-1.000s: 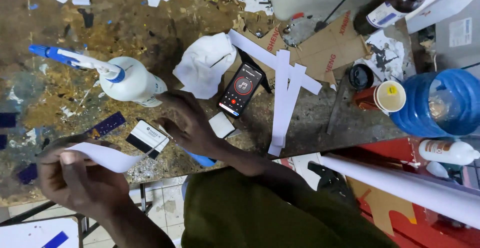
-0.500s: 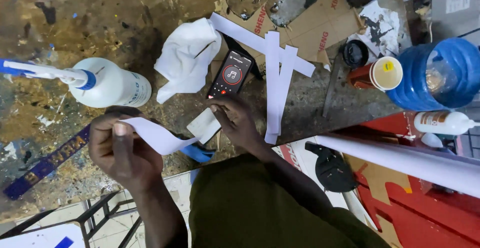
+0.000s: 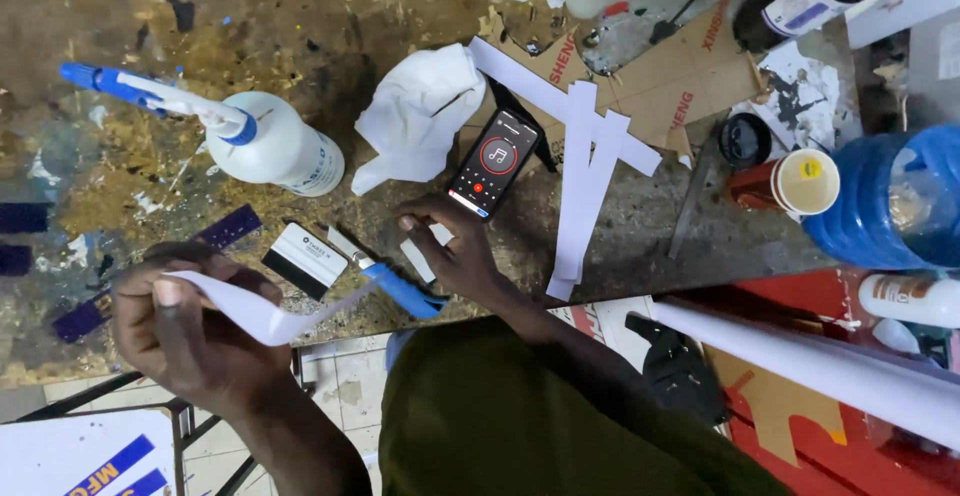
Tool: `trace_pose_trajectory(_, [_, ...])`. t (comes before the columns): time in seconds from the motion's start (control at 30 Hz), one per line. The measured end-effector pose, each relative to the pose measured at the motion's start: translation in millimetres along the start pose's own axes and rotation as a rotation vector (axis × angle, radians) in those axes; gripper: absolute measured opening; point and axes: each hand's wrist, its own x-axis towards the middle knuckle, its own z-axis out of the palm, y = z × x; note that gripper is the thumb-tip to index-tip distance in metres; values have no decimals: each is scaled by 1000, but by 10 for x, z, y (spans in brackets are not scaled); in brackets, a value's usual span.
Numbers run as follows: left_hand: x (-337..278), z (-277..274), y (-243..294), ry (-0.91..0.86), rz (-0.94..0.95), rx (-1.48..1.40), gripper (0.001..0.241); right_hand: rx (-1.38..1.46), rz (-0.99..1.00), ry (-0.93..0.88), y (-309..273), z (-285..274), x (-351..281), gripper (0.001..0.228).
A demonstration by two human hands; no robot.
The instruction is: Inspecting and cleaning blue sign strips with yellow lettering on a workbench using a spray bottle.
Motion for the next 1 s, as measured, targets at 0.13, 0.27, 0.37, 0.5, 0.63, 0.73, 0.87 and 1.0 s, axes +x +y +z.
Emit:
trace_pose_trajectory(0.13, [5,-329,-92,139,12,109,29,45,-57,-117,-8,230,162,21])
trace_pose_trajectory(0.27, [122,-501,-201,247,94,262,26,-14,-208,-115,75,491,386,43])
trace_pose_trajectory(0.37, [215,-427,-104,254,239,310,29,-86,-259,-135,18,683,705,68])
trace_pose_trajectory(0.5, [299,-211,122,162,367,346,24,-22,-189,-126,-94,867,1089,91])
trace_pose_trajectory(0.63, [292,-333,12,216,325,314,20,-1,-111,-221,-204,950,1411,95])
trace_pose_trajectory(0.73, [340,-521,-220,241,395,290,24,-12,-258,-204,-55,963,1610,88])
trace_pose_trajectory(0.87, [292,-485,-129,280,464,247,25,-248,-412,-144,35,1042,1734,65])
trace_pose_trajectory(1.0, [235,-554,-89,301,504,160,22,-159,-572,-122,7,1037,1837,42])
